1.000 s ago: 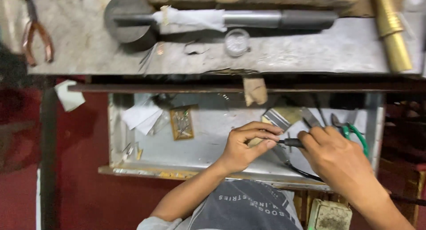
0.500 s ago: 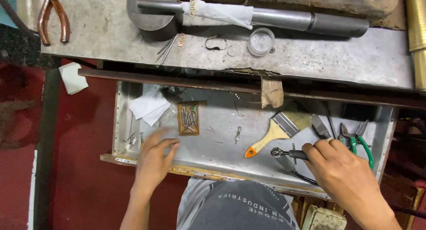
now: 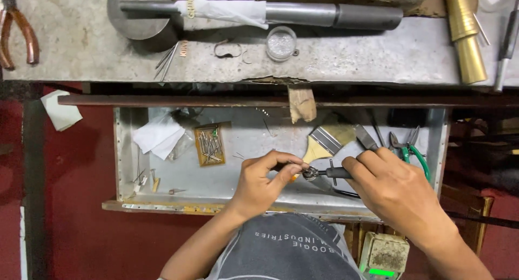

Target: The person uses a small metal tool to adjust a ring held on a mandrel, then switches to a rotary tool to grind or polish the ring's surface. The ring is handled directly and with tools throughout the clip.

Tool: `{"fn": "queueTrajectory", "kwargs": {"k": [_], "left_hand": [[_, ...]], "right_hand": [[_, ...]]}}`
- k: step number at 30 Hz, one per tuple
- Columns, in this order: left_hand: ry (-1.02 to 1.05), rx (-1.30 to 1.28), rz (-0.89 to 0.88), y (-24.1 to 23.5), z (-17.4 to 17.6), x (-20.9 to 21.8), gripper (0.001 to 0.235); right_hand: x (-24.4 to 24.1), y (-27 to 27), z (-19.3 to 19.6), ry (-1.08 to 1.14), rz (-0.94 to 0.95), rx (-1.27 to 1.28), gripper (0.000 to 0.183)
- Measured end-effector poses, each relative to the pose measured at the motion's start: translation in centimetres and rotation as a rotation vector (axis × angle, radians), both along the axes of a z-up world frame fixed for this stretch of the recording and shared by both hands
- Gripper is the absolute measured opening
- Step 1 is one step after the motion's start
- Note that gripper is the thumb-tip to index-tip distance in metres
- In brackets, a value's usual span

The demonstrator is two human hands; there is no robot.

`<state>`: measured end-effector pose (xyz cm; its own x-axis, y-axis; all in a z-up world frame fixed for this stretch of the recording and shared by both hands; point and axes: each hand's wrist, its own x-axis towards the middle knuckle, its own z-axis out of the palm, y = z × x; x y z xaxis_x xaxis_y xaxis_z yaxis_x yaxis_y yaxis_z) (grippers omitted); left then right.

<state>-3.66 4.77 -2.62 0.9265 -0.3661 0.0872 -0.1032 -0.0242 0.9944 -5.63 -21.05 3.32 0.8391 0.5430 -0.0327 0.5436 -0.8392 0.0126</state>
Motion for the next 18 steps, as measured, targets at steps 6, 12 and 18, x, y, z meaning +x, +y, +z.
{"fn": "queueTrajectory", "kwargs": {"k": [6, 12, 18], "left_hand": [[0.035, 0.005, -0.045, 0.9, 0.2, 0.6, 0.019], [0.022, 0.014, -0.131, 1.4, 0.2, 1.2, 0.018], [-0.048, 0.088, -0.223, 1.9, 1.7, 1.3, 0.018]], "right_hand": [[0.3, 0.0, 0.3, 0.047, 0.012, 0.033, 0.015], [0.5, -0.1, 0.3, 0.061, 0.033, 0.011, 0.021], [0.6, 0.3, 1.3, 0.026, 0.070, 0.047, 0.009]]}}
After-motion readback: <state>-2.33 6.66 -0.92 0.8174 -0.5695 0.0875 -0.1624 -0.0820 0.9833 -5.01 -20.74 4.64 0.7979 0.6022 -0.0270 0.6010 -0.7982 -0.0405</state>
